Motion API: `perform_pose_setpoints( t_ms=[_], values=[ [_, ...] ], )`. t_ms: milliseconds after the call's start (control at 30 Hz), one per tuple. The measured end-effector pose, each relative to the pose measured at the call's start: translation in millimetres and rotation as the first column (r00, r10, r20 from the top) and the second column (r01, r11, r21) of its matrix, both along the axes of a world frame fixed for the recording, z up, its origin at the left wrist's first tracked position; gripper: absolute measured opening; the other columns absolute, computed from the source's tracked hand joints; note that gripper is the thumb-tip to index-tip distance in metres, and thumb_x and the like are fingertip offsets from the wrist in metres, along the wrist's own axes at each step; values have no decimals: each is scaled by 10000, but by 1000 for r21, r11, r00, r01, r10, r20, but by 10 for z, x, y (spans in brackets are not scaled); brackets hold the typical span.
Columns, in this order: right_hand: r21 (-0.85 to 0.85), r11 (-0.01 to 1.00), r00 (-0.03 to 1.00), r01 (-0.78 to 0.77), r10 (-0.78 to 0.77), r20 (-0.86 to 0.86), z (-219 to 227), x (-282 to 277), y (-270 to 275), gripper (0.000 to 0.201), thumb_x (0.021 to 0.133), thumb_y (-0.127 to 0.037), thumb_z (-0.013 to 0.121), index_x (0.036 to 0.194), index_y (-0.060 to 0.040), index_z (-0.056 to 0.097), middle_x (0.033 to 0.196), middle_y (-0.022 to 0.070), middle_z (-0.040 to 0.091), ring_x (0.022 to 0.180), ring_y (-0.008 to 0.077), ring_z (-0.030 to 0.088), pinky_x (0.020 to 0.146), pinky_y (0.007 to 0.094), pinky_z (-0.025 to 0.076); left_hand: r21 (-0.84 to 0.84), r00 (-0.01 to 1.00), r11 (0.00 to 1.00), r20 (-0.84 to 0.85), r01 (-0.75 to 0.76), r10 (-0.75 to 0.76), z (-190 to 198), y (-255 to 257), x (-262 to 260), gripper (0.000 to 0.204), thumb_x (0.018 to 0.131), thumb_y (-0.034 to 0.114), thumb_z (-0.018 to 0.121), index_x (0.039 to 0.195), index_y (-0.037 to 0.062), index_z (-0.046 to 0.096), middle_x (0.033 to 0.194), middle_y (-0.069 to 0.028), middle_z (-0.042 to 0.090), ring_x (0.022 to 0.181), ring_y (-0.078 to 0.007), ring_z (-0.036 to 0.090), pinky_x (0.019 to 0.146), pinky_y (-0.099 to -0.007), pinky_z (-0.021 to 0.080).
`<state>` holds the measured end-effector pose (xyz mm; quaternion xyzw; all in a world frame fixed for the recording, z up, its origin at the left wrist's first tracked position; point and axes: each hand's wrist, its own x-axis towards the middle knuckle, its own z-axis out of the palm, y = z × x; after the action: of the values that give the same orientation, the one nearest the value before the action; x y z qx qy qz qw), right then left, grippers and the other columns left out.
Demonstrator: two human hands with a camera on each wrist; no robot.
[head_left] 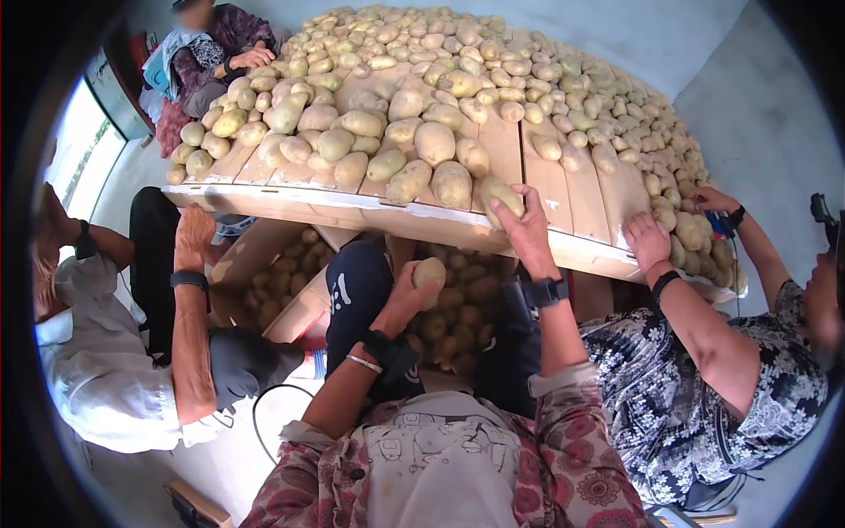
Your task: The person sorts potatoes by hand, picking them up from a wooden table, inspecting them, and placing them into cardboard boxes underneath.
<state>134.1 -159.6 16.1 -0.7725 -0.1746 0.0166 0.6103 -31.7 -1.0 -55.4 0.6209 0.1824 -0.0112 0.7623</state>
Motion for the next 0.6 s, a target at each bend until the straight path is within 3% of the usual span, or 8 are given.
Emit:
perform_pose_setpoints(
  t_ms=[67, 100, 167, 200, 333, 433, 533, 600],
  values=[
    [-233, 972, 999, 36, -36, 2, 120, 35, 103, 511, 807, -404, 629, 1080, 7, 494, 959, 232, 612, 905, 311, 601, 816, 376, 465, -11, 1000, 1000, 6, -7, 7, -39, -23, -20, 492, 814, 205, 640, 1212, 22, 417, 997, -75, 552, 794, -122, 563, 651, -262, 480],
    [-230, 973, 999, 34, -34, 6, 52, 102, 133, 511, 807, -404, 629, 1080, 7, 494, 959, 232, 612, 905, 311, 601, 816, 376, 465, -5, 1000, 1000, 9, 11, -10, -49, -4, -27, 515, 804, 223, 654, 1215, 32, 407, 1001, -71, 543, 822, -122, 549, 674, -265, 477],
    [-535, 823, 963, 193, -56, 263, -96, 218, 219, 515, 833, -429, 575, 1080, 19, 509, 993, 258, 606, 972, 383, 565, 866, 422, 436, 8, 1000, 1000, 14, 26, -26, -12, 52, -46, 539, 794, 240, 667, 1217, 43, 397, 1005, -66, 535, 849, -122, 536, 697, -268, 474],
    [-500, 849, 957, 173, -24, 290, -127, 228, 191, 540, 853, -439, 531, 1123, 29, 510, 1038, 269, 592, 1009, 423, 530, 897, 452, 407, 18, 1000, 1000, 1, 24, -24, 27, 39, -49, 542, 794, 245, 668, 1218, 41, 400, 1007, -68, 535, 853, -121, 536, 698, -268, 474],
    [-394, 911, 965, 120, -15, 261, -114, 129, 97, 542, 839, -391, 574, 1180, 22, 491, 1081, 251, 582, 1036, 400, 533, 922, 435, 405, -5, 999, 1000, -20, 27, -27, -10, 6, -23, 547, 794, 245, 667, 1227, 42, 400, 1014, -70, 537, 860, -121, 538, 702, -269, 474],
    [-317, 946, 964, 62, 25, 263, -67, 61, -53, 530, 812, -275, 642, 1232, 0, 472, 1128, 225, 572, 1066, 354, 540, 940, 393, 411, 42, 1000, 999, -20, 11, -10, -20, -26, 10, 546, 797, 233, 662, 1233, 48, 391, 1009, -71, 535, 856, -122, 537, 699, -268, 474],
    [-244, 963, 977, -114, 154, 149, -161, 105, -172, 565, 755, -125, 705, 1260, -74, 459, 1109, 146, 599, 1031, 230, 571, 903, 308, 434, -51, 1000, 998, -3, 27, -27, 35, -27, 10, 553, 792, 208, 661, 1236, 58, 368, 1019, -78, 521, 853, -124, 533, 693, -266, 473],
    [-189, 975, 985, -116, 137, 101, -237, 149, -123, 561, 750, -134, 713, 1248, -79, 462, 1081, 138, 608, 1000, 222, 581, 885, 309, 442, -93, 1000, 996, 14, 8, -7, 23, -8, 11, 546, 789, 192, 655, 1217, 65, 342, 1021, -82, 509, 835, -124, 529, 667, -262, 468]
  ],
)
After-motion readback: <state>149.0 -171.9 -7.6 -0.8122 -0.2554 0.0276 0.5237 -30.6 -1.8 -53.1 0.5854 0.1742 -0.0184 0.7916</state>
